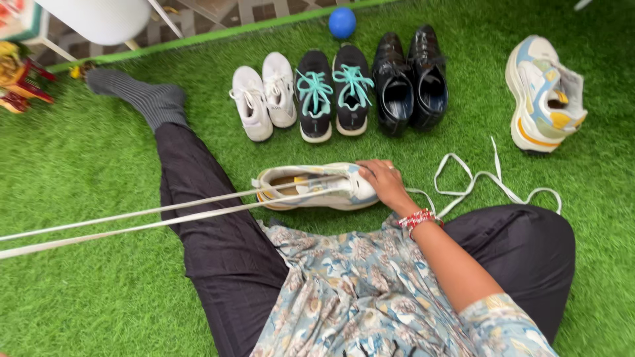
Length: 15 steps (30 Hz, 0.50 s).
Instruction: The person sits on artificial turf and threads a white shoelace through the eyelets of a white sneaker. They pull the lace through each eyelet, adjust the tension, and continue lacing the shoe from the bottom toward the top.
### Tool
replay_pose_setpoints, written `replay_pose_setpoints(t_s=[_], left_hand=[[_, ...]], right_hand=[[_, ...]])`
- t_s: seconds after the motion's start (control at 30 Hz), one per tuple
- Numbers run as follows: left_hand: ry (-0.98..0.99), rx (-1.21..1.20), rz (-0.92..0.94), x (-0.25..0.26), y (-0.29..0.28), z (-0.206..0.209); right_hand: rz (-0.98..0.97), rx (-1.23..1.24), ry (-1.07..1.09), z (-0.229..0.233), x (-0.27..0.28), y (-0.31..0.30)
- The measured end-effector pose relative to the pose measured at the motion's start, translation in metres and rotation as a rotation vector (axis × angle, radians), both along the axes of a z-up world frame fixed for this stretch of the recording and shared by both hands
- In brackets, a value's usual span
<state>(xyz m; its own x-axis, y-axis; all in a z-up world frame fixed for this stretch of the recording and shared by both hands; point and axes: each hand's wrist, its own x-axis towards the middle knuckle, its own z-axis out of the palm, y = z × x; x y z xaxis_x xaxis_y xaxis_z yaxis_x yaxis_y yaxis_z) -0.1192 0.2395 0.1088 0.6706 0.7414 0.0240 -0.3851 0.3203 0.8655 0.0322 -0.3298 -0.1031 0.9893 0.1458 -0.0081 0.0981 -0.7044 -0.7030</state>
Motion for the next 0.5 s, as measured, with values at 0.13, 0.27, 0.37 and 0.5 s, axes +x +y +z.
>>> replay_pose_setpoints(t_s=[0.13,0.27,0.37,0.5], left_hand=[[-0.001,0.014,0.023,0.002,0.011,0.0],[0.014,0.03,0.018,-0.003,0.021,-0.004],[0.038,0.038,-0.033,0.001,0.006,-0.012],[0.095,0.153,-0.093,0.019,-0.051,-0.029]], right_hand=[[-0.082,-0.041,0.029,0.012,-0.009,0.002],[-0.154,-0.114,0.303,0.017,-0.007,0.001],[-0.18,-0.033,0.338,0.017,-0.004,-0.001],[-0.234,-0.038,0.266,0.017,-0.002,-0.012]])
